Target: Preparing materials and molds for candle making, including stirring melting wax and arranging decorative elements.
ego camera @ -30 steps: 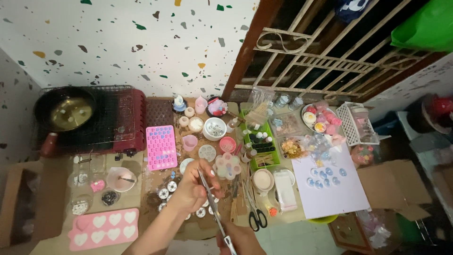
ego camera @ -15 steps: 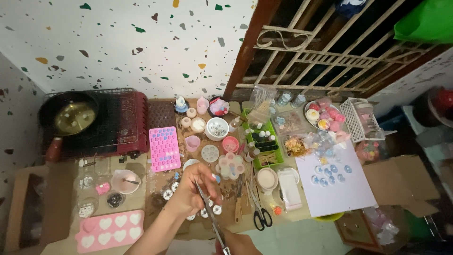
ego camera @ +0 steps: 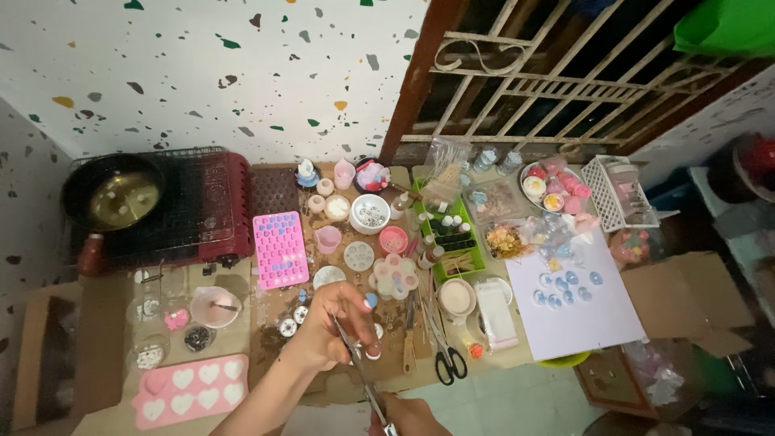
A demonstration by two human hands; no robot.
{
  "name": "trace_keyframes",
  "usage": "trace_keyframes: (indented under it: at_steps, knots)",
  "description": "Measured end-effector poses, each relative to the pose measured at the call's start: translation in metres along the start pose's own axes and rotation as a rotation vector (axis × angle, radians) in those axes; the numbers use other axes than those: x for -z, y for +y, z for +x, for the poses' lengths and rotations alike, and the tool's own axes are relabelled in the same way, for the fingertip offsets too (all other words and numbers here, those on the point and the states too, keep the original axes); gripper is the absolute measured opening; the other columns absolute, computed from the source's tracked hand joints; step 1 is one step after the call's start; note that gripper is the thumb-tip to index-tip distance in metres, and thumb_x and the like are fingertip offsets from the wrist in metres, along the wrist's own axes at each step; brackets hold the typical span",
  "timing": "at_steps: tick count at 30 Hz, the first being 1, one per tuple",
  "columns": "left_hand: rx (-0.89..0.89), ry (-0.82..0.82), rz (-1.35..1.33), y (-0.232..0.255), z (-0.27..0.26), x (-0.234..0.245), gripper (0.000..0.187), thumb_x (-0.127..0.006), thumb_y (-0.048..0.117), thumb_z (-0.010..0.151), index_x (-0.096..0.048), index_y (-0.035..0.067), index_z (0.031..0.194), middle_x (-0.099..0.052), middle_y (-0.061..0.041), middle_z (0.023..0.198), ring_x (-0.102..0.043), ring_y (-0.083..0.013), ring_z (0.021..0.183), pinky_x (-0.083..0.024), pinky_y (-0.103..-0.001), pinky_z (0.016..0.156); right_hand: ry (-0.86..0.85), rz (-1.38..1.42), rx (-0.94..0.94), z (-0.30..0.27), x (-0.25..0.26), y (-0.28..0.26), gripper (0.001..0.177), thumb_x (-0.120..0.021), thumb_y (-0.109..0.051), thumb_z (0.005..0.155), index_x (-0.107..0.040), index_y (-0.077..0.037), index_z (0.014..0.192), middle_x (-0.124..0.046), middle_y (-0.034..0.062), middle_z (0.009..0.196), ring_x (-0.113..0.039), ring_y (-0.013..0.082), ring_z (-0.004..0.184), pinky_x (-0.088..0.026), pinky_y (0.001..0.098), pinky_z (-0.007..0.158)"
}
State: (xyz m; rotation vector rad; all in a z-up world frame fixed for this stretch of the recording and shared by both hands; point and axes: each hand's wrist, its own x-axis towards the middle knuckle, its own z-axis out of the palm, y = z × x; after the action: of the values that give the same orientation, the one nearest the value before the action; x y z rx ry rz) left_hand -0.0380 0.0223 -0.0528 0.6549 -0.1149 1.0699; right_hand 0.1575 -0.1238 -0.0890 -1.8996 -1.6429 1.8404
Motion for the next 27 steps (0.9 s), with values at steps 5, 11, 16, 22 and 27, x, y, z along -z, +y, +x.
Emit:
trace_keyframes:
  at_steps: [5, 11, 16, 22, 27]
  knots:
    - [0.012, -0.007, -0.011, 0.001, -0.002, -0.003, 0.064, -0.104, 0.016, 0.065, -0.063, -0.001, 0.113, -0.075, -0.016, 0.082, -0.075, -0.0265, 0.071, -0.063, -0.036, 0.064, 0.190, -0.113, 0.329, -0.014, -0.008, -0.002, 0.012, -0.068, -0.016, 0.088, -0.064, -0.017, 0.100, -0.071, -0.0008, 0.084, -0.070, 0.0169, 0.081, -0.055, 0.0288, 0.077]
    - [-0.001, 0.015, 0.011, -0.003, -0.011, 0.007, 0.069, -0.104, 0.019, 0.065, -0.061, -0.002, 0.115, -0.075, -0.015, 0.081, -0.075, -0.0261, 0.071, -0.064, -0.037, 0.064, 0.131, 0.028, 0.013, -0.041, 0.009, -0.055, 0.021, -0.053, -0.030, 0.093, -0.067, -0.015, 0.094, -0.073, 0.0028, 0.083, -0.066, 0.0144, 0.079, -0.050, 0.0278, 0.075]
    - [0.059, 0.056, 0.032, -0.010, -0.022, 0.020, 0.071, -0.103, 0.018, 0.065, -0.062, 0.000, 0.120, -0.076, -0.016, 0.084, -0.076, -0.0280, 0.077, -0.062, -0.032, 0.066, 0.243, -0.020, 0.351, -0.063, 0.016, -0.077, 0.020, -0.060, -0.012, 0.081, -0.067, -0.009, 0.099, -0.070, 0.0067, 0.076, -0.060, 0.0185, 0.063, -0.049, 0.0297, 0.060]
    - [0.227, 0.188, 0.165, -0.039, -0.011, 0.043, 0.070, -0.063, -0.020, 0.058, -0.062, 0.001, 0.126, -0.078, -0.021, 0.088, -0.075, -0.0300, 0.073, -0.058, -0.032, 0.065, 0.200, 0.131, 0.449, -0.053, 0.022, -0.036, 0.011, -0.063, -0.012, 0.086, -0.057, -0.006, 0.093, -0.064, 0.0068, 0.075, -0.060, 0.0212, 0.066, -0.052, 0.0325, 0.066]
    - [0.154, 0.471, 0.281, -0.049, 0.011, 0.094, 0.052, -0.070, -0.018, 0.076, -0.066, 0.000, 0.124, -0.071, -0.010, 0.096, -0.070, -0.0198, 0.080, -0.061, -0.031, 0.077, 0.501, 0.136, 0.209, -0.022, 0.015, 0.077, 0.021, -0.075, -0.026, 0.089, -0.065, -0.009, 0.088, -0.064, 0.0020, 0.061, -0.054, 0.0151, 0.053, -0.048, 0.0303, 0.055]
